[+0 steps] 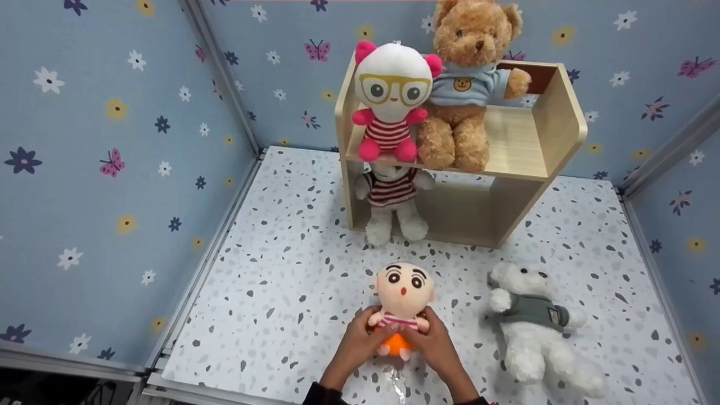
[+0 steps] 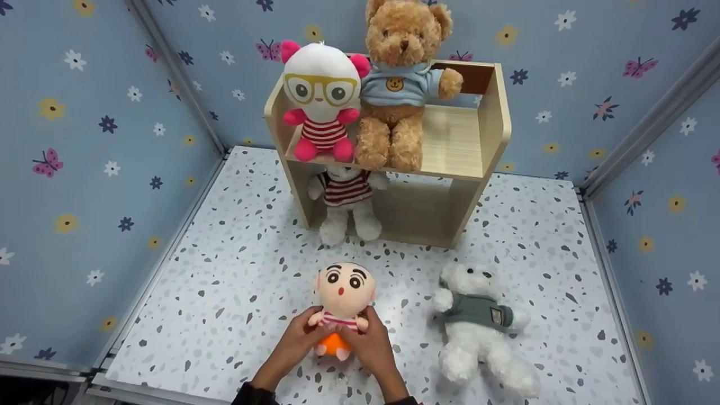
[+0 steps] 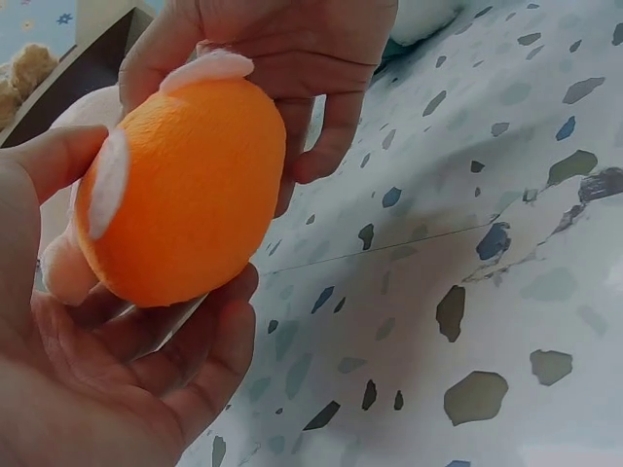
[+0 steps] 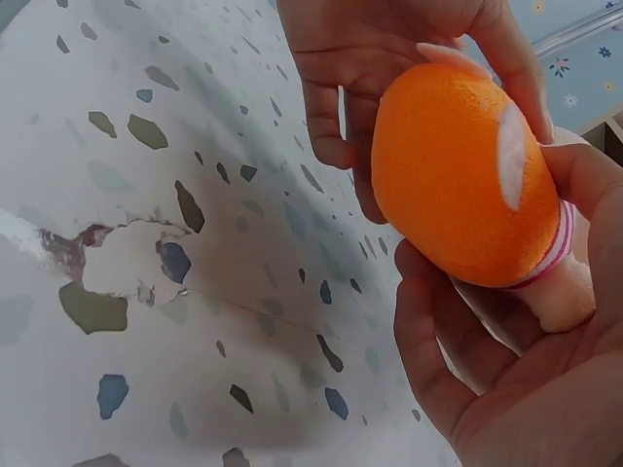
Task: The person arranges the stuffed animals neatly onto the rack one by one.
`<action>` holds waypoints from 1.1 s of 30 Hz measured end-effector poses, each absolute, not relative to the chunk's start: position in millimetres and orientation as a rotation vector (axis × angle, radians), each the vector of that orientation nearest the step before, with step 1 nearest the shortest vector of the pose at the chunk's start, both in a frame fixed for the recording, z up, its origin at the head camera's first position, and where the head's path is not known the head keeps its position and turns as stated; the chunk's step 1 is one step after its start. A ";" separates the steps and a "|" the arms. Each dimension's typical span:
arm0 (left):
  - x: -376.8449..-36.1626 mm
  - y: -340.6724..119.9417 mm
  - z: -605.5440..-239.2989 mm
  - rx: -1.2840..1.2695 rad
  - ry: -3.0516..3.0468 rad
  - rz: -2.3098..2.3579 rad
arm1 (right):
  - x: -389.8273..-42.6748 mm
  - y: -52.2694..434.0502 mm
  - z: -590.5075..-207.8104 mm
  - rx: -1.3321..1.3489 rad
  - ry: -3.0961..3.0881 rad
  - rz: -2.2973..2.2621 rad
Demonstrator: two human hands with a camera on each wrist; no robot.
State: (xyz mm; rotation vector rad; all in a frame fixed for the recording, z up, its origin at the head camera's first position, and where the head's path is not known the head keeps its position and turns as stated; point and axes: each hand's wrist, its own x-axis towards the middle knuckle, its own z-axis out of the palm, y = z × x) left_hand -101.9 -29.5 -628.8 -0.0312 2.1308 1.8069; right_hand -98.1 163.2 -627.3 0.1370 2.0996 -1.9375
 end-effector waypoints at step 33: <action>-95.1 -8.0 -673.3 0.055 2.156 1.758 | -89.3 185.4 -659.5 0.273 2.090 -1.854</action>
